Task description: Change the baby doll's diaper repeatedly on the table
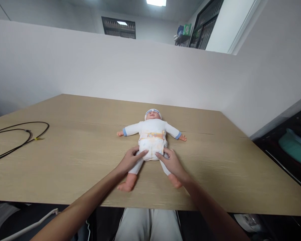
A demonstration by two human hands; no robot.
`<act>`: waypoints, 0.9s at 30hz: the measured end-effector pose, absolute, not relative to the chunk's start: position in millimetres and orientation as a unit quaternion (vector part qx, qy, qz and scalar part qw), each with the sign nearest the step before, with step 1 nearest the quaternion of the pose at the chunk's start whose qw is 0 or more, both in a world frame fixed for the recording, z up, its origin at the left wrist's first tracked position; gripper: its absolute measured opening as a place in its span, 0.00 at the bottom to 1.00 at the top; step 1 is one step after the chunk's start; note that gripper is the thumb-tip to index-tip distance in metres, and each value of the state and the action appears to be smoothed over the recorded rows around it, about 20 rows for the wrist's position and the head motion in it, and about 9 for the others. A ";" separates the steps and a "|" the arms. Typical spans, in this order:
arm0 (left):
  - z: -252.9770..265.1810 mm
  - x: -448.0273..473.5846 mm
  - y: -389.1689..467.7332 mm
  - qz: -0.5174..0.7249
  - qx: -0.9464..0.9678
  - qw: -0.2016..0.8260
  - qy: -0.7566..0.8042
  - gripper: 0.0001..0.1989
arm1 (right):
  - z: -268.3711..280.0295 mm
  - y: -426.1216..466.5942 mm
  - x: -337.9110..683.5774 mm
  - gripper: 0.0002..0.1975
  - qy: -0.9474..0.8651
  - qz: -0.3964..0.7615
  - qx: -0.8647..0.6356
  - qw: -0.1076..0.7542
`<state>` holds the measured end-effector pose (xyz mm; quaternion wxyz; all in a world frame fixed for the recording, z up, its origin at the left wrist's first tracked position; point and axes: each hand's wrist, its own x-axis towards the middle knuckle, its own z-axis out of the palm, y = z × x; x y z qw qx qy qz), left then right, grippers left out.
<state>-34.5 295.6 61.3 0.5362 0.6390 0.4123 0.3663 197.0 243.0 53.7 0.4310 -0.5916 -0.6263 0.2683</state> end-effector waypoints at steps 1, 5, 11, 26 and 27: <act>63.0 -34.0 294.6 0.371 0.637 0.541 0.405 0.28 | 53.0 243.4 197.5 0.19 -0.623 0.278 -0.589 0.433; 69.4 -32.3 291.2 0.381 0.631 0.552 0.390 0.29 | 51.2 243.7 197.7 0.21 -0.612 0.290 -0.587 0.442; 68.7 -32.9 291.7 0.374 0.634 0.546 0.401 0.31 | 44.8 244.6 196.9 0.22 -0.605 0.280 -0.596 0.446; 60.2 -39.6 292.9 0.336 0.710 0.451 0.425 0.29 | 60.4 239.5 198.5 0.18 -0.633 0.247 -0.623 0.388; 60.2 -40.6 293.5 0.327 0.711 0.454 0.426 0.29 | 61.4 239.6 199.3 0.17 -0.637 0.250 -0.618 0.387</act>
